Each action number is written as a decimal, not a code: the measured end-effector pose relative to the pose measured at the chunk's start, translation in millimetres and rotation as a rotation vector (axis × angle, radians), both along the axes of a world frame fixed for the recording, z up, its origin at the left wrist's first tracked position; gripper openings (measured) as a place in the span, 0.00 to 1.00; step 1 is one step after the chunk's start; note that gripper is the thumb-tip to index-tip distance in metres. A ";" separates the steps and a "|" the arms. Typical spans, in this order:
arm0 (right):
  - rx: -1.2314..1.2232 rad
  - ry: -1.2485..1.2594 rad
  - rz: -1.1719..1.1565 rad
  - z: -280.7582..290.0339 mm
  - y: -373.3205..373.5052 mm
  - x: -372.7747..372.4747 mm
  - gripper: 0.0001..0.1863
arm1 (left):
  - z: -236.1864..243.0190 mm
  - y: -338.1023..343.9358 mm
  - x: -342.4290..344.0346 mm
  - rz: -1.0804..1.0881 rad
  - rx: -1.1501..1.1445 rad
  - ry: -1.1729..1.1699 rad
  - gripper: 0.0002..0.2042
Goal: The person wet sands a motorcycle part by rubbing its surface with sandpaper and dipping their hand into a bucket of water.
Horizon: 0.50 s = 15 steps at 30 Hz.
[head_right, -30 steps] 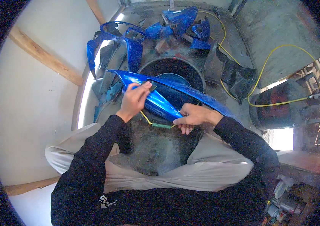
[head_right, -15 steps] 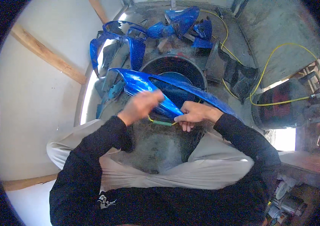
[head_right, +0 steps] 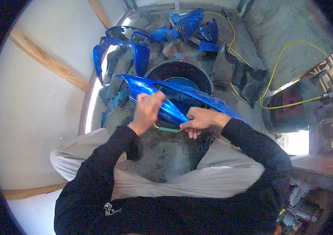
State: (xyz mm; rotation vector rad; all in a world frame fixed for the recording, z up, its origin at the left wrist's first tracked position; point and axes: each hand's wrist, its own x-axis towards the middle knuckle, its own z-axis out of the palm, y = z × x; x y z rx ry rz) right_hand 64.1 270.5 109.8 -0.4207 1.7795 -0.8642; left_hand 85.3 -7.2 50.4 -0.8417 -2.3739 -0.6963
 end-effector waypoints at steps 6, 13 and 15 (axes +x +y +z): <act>0.023 -0.002 0.035 2.8 -2.8 1.6 0.21 | -0.8 1.6 -4.3 0.157 -0.016 -0.079 0.12; 0.049 -0.003 0.048 2.5 -3.2 2.5 0.21 | 1.3 2.5 1.0 -0.265 -0.016 0.099 0.10; -0.002 -0.017 0.009 1.0 -2.9 1.8 0.21 | 2.1 2.7 1.1 0.141 0.072 -0.118 0.10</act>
